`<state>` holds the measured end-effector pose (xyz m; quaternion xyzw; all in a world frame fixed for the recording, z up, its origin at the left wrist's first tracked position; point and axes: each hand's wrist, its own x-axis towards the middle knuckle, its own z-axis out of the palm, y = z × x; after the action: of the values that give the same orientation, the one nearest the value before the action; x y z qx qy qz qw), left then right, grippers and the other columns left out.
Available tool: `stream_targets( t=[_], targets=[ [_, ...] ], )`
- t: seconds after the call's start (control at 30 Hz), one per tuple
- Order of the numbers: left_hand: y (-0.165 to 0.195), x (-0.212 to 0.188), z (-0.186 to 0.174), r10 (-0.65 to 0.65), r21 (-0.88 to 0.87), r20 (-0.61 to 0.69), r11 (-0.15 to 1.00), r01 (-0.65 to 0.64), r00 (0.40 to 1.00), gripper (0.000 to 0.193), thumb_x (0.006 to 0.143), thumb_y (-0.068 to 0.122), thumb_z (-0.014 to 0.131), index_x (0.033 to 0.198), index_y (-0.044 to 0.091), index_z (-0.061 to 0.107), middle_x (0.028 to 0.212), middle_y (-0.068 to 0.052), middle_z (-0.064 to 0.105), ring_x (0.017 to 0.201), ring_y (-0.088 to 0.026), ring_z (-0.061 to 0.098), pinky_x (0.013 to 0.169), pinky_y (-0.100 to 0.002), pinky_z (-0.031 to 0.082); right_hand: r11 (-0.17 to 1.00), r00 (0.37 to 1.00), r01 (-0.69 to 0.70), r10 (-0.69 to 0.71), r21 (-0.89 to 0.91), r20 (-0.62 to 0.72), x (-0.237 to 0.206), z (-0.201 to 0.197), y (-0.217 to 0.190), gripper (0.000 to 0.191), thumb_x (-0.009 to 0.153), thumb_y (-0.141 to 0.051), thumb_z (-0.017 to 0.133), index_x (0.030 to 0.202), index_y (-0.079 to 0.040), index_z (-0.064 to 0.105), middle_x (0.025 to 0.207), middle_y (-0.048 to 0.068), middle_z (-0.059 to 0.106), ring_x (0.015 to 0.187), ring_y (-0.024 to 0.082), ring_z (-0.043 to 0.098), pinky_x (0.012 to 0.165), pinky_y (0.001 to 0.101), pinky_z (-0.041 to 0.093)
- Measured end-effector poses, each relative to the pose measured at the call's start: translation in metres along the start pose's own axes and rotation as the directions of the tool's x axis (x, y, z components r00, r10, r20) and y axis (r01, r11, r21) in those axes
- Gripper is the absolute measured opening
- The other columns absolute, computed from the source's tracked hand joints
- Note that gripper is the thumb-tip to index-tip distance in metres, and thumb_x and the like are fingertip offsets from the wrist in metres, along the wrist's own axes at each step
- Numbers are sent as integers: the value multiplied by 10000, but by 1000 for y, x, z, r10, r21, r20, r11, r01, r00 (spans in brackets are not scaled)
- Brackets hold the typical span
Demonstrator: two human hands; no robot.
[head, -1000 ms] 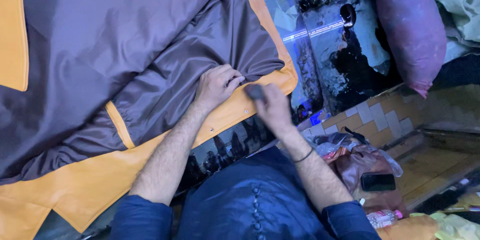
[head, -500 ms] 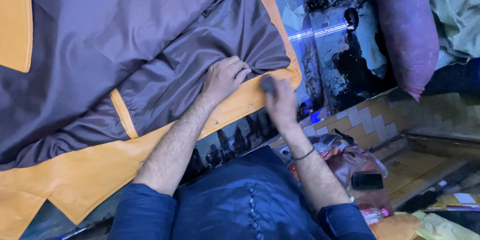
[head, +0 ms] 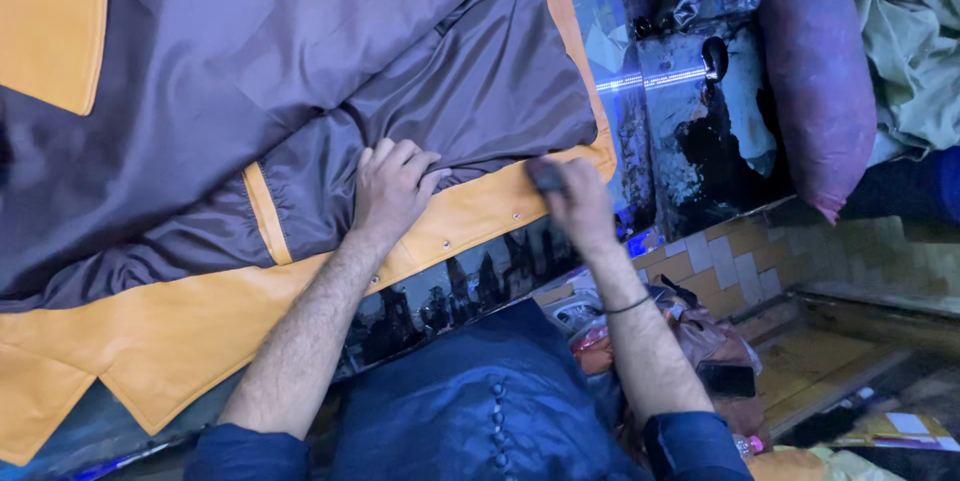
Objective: The person lays a yellow leather jacket with brown lining flat on a work table and smooths it out. They pour liquid from a dark bottle onto a reddish sponge and rub the sponge along the jacket's leather edges, collar, and seams, repositioning the jacket to treat different sections.
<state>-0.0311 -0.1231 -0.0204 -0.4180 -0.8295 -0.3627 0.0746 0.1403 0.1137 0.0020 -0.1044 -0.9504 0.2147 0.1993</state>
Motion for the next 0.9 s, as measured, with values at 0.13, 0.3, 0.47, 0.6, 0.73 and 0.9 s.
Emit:
stream_targets(
  t=[0.13, 0.3, 0.47, 0.6, 0.73, 0.9],
  targets=[
    [-4, -1, 1, -12, -57, 0, 998, 12, 1000, 141, 899, 265, 792, 953, 141, 750, 923, 17, 621, 937, -215, 573, 803, -407, 409, 947, 951, -276, 243, -167, -192, -4, -2, 15, 248, 909, -12, 706, 1146, -86, 701, 948, 160, 606, 878, 374, 621, 763, 472, 504],
    [2, -11, -22, 21, 47, -120, 999, -16, 993, 223, 850, 298, 778, 952, 103, 739, 913, -23, 609, 895, -244, 561, 771, -407, 398, 1000, 995, 31, -31, 3, 91, -7, 0, 7, 302, 880, -63, 712, 1182, -49, 703, 899, 154, 619, 849, 381, 625, 762, 483, 507],
    [-14, -21, -41, 1, 83, -50, 997, 3, 999, 148, 916, 264, 760, 891, 120, 735, 854, -6, 625, 833, -243, 594, 728, -414, 438, 976, 977, -192, 181, -104, -113, 0, 15, -50, 209, 935, -87, 708, 1135, -65, 651, 947, 172, 617, 874, 398, 628, 764, 489, 503],
    [-31, -17, -38, 9, -133, -60, 991, -17, 998, 155, 965, 240, 741, 922, 94, 712, 877, -40, 654, 825, -259, 676, 718, -394, 540, 985, 992, 37, -57, 167, 117, -7, 51, -88, 400, 796, -13, 688, 1191, 2, 622, 929, 194, 594, 852, 420, 616, 731, 494, 515],
    [-42, -17, -39, -22, -278, -55, 961, 6, 998, 170, 959, 253, 744, 904, 95, 716, 861, -51, 680, 774, -277, 706, 658, -402, 552, 992, 993, -115, 115, 43, 6, -14, 68, -92, 263, 891, -22, 722, 1139, -44, 639, 937, 161, 605, 877, 385, 623, 762, 492, 513],
    [-47, -18, -38, -48, -287, -53, 957, 31, 997, 171, 948, 267, 743, 894, 106, 726, 845, -55, 678, 763, -284, 705, 648, -411, 548, 960, 959, 123, -180, 253, 220, -13, 79, -112, 427, 749, 15, 710, 1170, 0, 637, 938, 174, 592, 886, 388, 607, 770, 487, 512]
  ],
)
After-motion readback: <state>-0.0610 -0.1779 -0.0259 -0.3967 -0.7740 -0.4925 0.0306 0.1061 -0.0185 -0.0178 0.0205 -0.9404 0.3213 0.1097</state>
